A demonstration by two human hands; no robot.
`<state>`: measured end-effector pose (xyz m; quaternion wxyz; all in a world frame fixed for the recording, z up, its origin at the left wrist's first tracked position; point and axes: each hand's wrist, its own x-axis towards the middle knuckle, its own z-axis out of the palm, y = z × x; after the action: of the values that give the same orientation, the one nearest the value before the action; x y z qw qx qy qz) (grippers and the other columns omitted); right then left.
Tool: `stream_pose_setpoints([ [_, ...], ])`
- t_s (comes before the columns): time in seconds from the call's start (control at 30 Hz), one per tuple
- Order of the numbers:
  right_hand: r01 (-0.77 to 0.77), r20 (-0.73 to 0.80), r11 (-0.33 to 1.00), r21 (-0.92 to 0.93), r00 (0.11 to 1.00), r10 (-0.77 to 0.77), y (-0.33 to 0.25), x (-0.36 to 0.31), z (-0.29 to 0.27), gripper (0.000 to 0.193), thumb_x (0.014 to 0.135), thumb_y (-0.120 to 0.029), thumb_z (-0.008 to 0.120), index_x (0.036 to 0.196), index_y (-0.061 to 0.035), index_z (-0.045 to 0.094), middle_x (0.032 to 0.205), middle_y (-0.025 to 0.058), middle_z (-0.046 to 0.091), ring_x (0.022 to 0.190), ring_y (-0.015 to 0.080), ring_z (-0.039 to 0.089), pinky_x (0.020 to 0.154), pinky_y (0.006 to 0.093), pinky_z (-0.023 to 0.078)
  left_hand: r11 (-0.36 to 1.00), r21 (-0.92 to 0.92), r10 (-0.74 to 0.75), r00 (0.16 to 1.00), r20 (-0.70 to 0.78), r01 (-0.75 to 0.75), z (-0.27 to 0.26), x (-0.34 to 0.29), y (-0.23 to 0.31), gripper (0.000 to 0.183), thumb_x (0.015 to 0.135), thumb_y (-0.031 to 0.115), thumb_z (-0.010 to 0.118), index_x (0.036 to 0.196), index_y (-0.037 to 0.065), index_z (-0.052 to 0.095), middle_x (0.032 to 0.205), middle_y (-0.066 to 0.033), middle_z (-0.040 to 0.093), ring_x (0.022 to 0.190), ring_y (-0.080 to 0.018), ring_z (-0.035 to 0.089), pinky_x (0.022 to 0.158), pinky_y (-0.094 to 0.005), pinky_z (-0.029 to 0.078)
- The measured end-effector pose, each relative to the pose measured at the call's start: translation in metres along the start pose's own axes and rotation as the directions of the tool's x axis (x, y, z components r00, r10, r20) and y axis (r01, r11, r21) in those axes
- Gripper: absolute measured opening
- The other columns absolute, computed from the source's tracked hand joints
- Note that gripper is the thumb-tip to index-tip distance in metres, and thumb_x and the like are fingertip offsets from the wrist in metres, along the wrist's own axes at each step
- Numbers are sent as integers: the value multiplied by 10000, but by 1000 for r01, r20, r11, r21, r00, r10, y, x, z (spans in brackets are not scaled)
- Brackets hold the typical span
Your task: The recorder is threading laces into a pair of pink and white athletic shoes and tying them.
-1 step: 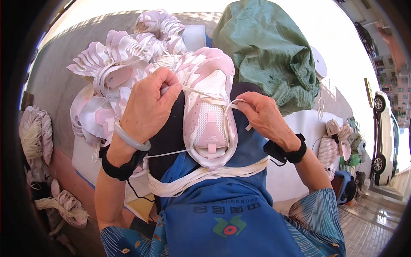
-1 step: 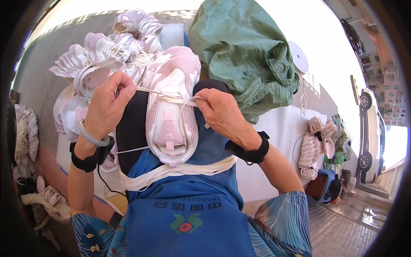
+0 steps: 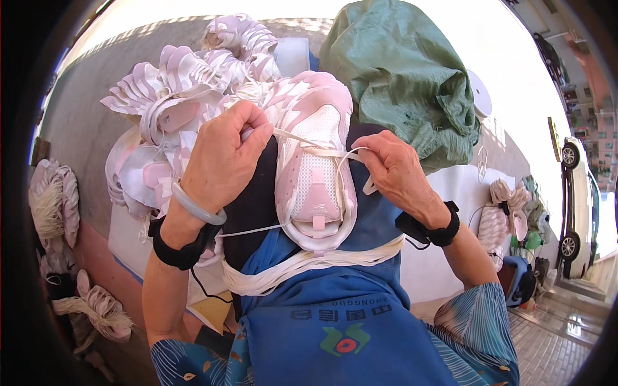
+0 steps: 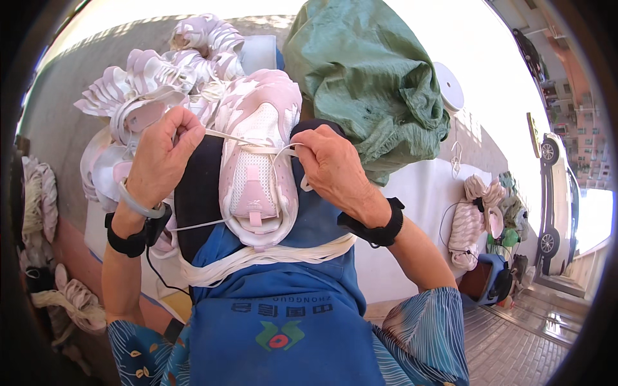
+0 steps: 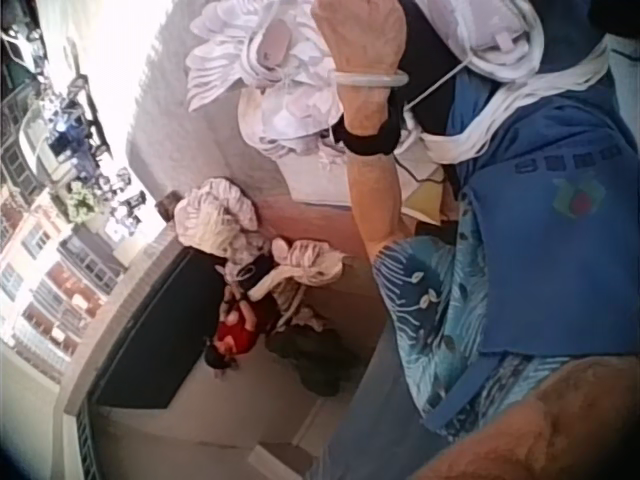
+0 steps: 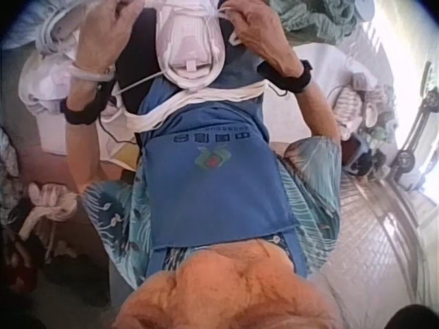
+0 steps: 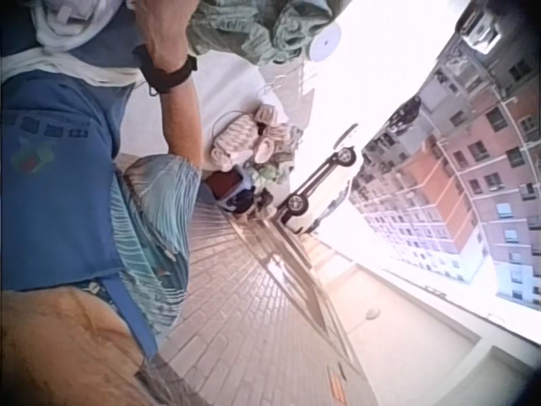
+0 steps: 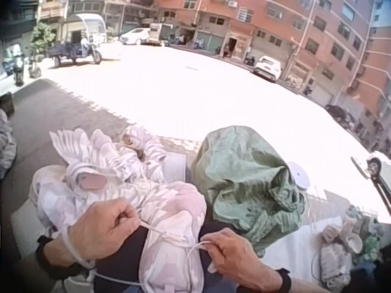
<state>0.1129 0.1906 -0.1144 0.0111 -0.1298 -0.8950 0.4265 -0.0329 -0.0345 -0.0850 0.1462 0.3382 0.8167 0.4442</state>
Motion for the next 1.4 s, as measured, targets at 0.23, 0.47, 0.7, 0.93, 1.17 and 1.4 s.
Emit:
stream_pose_setpoints([
  [0.23, 330, -65, 934, -134, 938, -340, -34, 1, 11, 200, 817, -154, 648, 995, -64, 645, 941, 134, 589, 752, 314, 612, 653, 383, 503, 1000, -8, -29, 999, 25, 29, 2, 1, -13, 148, 884, 134, 582, 859, -6, 541, 716, -19, 500, 673, -100, 444, 616, -248, 389],
  [0.47, 339, -14, 896, -287, 934, -357, -39, 9, 24, 181, 809, -176, 654, 942, -57, 623, 897, 119, 567, 718, 324, 618, 610, 422, 503, 997, -7, -78, 996, 35, 78, -1, -1, -10, 160, 879, 139, 585, 853, -12, 538, 710, -26, 503, 670, -107, 452, 617, -258, 392],
  [0.7, 313, -32, 896, -315, 940, -340, -45, 15, 33, 181, 821, -217, 636, 844, -37, 629, 829, 127, 581, 681, 326, 618, 584, 418, 498, 998, -37, -46, 999, 7, 46, 2, 7, -7, 168, 886, 149, 583, 857, -14, 549, 703, -25, 512, 662, -105, 449, 601, -263, 382],
  [0.93, 270, 9, 869, -415, 956, -293, -50, 29, 35, 182, 816, -177, 594, 725, -21, 615, 731, 139, 614, 664, 344, 623, 601, 431, 501, 1000, -10, -27, 1000, 8, 27, 2, 8, -14, 169, 881, 154, 592, 855, -10, 560, 695, -16, 523, 650, -99, 449, 588, -262, 383],
  [1.17, 276, 96, 825, -493, 960, -263, -59, 28, 33, 133, 803, -140, 602, 831, -35, 680, 784, 143, 657, 681, 334, 632, 633, 421, 506, 999, -30, -39, 999, 15, 39, 3, 5, -21, 172, 873, 162, 604, 847, -4, 564, 696, -7, 529, 640, -87, 443, 577, -252, 384],
  [1.4, 283, 152, 775, -565, 959, -239, -64, 30, 38, 92, 777, -91, 604, 791, 0, 605, 754, 161, 628, 698, 348, 658, 602, 433, 518, 999, -38, -36, 999, 11, 36, 3, 5, -25, 170, 862, 158, 612, 833, -3, 567, 693, -5, 529, 640, -84, 442, 576, -251, 386],
])
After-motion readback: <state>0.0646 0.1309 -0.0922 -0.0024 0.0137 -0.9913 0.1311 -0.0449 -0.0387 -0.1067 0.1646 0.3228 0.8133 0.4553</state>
